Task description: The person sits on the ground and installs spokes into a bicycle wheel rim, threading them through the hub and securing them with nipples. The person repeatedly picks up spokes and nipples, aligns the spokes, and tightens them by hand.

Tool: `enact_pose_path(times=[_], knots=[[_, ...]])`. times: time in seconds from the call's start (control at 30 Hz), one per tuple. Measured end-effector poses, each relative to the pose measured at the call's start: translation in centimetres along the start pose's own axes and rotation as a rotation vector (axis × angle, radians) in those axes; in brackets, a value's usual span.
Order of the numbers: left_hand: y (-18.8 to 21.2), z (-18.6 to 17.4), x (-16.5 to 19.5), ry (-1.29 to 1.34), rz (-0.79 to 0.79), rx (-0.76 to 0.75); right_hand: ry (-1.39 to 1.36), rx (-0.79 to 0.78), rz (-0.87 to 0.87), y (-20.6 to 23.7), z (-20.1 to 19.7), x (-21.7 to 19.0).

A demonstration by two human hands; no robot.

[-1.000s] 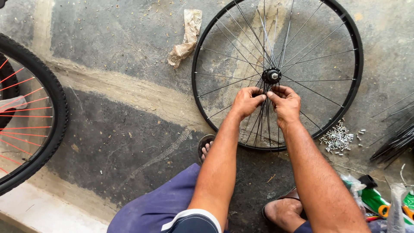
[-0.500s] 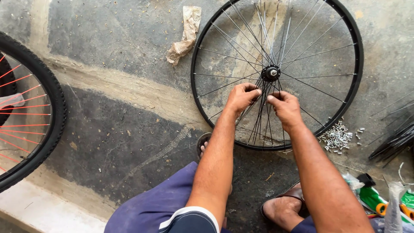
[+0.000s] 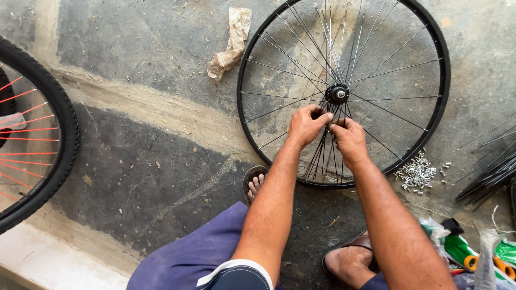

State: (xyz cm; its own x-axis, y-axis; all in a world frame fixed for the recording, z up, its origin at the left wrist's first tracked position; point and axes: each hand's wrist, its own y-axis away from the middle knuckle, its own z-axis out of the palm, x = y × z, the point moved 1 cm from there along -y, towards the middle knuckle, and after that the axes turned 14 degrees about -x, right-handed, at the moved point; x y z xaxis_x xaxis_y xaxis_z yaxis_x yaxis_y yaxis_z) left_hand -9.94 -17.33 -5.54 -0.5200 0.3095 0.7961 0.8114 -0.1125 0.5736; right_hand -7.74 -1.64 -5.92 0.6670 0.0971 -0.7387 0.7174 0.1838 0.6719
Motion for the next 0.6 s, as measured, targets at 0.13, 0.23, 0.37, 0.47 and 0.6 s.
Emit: enact_pose_path(times=[0.13, 0.23, 0.37, 0.47, 0.6], knots=[[0.1, 0.9, 1.1, -0.036, -0.052, 0.023, 0.034, 0.108, -0.118, 0.0, 1.1, 0.1], [-0.2, 1.5, 2.2, -0.208, -0.134, 0.035, -0.17, 0.05, -0.087, -0.3, 0.7, 0.5], [-0.6, 1.7, 2.9, -0.273, -0.133, -0.003, -0.186, -0.05, 0.065, -0.1, -0.8, 0.5], [-0.9, 1.4, 2.7, -0.237, -0.109, -0.04, -0.238, -0.087, 0.084, 0.5, -1.3, 0.0], [-0.9, 1.3, 2.2, -0.229, -0.062, -0.009, -0.228, -0.104, 0.056, 0.5, -0.6, -0.6]])
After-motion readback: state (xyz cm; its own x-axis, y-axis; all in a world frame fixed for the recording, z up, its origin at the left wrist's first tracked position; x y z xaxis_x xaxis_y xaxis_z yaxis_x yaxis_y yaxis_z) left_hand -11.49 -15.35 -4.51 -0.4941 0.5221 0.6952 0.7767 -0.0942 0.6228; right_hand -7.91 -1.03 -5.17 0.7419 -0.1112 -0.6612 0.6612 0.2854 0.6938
